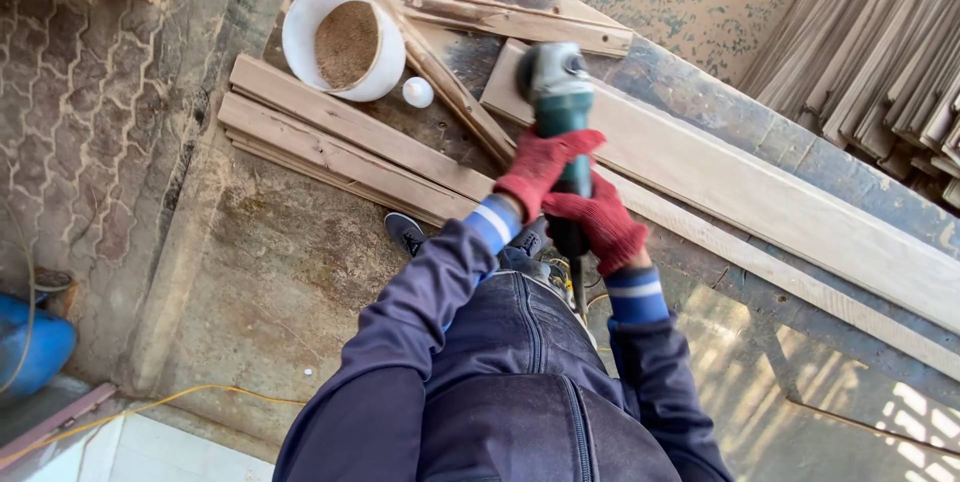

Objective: Sanding a long wooden plank using an angle grinder with a sanding disc.

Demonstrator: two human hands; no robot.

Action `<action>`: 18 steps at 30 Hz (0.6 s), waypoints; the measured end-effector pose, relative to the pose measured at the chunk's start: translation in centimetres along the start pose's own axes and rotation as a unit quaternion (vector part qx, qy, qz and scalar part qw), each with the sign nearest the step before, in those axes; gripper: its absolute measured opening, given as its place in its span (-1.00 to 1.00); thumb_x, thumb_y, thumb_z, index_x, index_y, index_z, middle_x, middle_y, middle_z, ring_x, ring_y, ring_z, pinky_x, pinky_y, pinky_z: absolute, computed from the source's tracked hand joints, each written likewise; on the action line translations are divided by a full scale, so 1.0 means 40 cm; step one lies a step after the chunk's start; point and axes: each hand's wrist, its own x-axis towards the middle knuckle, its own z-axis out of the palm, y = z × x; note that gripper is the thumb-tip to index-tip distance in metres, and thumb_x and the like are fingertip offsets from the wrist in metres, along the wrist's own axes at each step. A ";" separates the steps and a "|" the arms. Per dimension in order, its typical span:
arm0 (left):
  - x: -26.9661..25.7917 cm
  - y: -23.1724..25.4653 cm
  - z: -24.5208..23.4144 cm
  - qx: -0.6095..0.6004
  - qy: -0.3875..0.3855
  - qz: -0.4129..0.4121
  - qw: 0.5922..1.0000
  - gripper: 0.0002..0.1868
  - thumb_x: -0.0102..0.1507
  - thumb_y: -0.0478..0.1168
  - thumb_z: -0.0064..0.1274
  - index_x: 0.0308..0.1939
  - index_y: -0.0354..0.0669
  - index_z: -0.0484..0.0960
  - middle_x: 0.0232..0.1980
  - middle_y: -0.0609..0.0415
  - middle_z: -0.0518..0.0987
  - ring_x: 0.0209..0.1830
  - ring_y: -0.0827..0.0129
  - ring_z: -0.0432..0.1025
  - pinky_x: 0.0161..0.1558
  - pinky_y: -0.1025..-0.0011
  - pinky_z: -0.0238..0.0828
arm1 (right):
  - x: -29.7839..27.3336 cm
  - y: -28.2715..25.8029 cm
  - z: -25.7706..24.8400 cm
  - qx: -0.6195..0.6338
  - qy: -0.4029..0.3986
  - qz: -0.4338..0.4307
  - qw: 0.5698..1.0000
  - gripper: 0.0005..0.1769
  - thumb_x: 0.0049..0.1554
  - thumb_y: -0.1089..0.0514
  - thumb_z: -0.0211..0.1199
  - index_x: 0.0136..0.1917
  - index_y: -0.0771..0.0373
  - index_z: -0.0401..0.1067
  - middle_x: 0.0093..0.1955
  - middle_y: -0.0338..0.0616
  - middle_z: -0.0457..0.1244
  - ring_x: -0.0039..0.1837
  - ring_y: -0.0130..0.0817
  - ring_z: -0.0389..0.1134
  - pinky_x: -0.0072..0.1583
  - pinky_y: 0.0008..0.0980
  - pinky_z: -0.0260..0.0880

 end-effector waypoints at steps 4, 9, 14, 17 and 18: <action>-0.001 0.025 -0.012 -0.047 0.011 0.003 0.999 -0.48 -0.19 -0.20 0.58 -0.27 -0.27 0.64 -0.54 -0.14 0.60 -0.50 0.12 0.62 -0.40 0.17 0.64 | 0.067 0.023 -0.022 0.052 -0.051 -0.029 0.997 -0.44 -0.27 0.10 0.64 -0.04 0.29 0.49 -0.29 0.08 0.31 -0.28 -0.07 0.45 -0.23 -0.14 0.55; -0.019 -0.106 0.180 0.007 -0.045 -0.049 0.998 -0.42 -0.14 -0.15 0.54 -0.10 -0.17 0.66 -0.37 -0.16 0.65 -0.34 0.11 0.63 -0.25 0.13 0.67 | -0.037 0.089 -0.169 0.088 0.047 -0.001 0.995 -0.41 -0.31 0.14 0.62 0.01 0.26 0.51 -0.24 0.03 0.30 -0.21 -0.13 0.40 -0.15 -0.11 0.51; -0.085 -0.227 0.412 0.122 -0.159 -0.130 0.971 -0.32 -0.20 -0.15 0.52 0.00 -0.15 0.67 -0.22 -0.19 0.67 -0.23 -0.06 0.62 -0.15 0.00 0.68 | -0.167 0.172 -0.296 0.195 0.161 0.004 0.968 -0.54 -0.22 0.18 0.54 -0.04 0.25 0.48 -0.27 -0.07 0.27 -0.26 -0.29 0.33 -0.17 -0.28 0.42; -0.110 -0.308 0.475 0.210 -0.213 -0.141 0.944 -0.14 -0.27 -0.03 0.49 0.11 -0.12 0.62 -0.02 -0.18 0.66 0.05 -0.03 0.57 0.13 0.04 0.56 | -0.205 0.227 -0.336 0.254 0.207 -0.010 0.945 -0.60 -0.14 0.22 0.49 -0.02 0.24 0.44 -0.31 -0.10 0.27 -0.32 -0.35 0.32 -0.18 -0.42 0.41; -0.092 -0.351 0.479 0.181 -0.227 -0.158 0.944 -0.14 -0.27 -0.11 0.51 0.13 -0.13 0.60 -0.06 -0.22 0.64 -0.07 -0.10 0.58 -0.06 -0.03 0.62 | -0.210 0.242 -0.341 0.269 0.208 -0.011 0.941 -0.62 -0.13 0.24 0.47 -0.03 0.25 0.46 -0.30 -0.06 0.29 -0.31 -0.31 0.35 -0.18 -0.36 0.42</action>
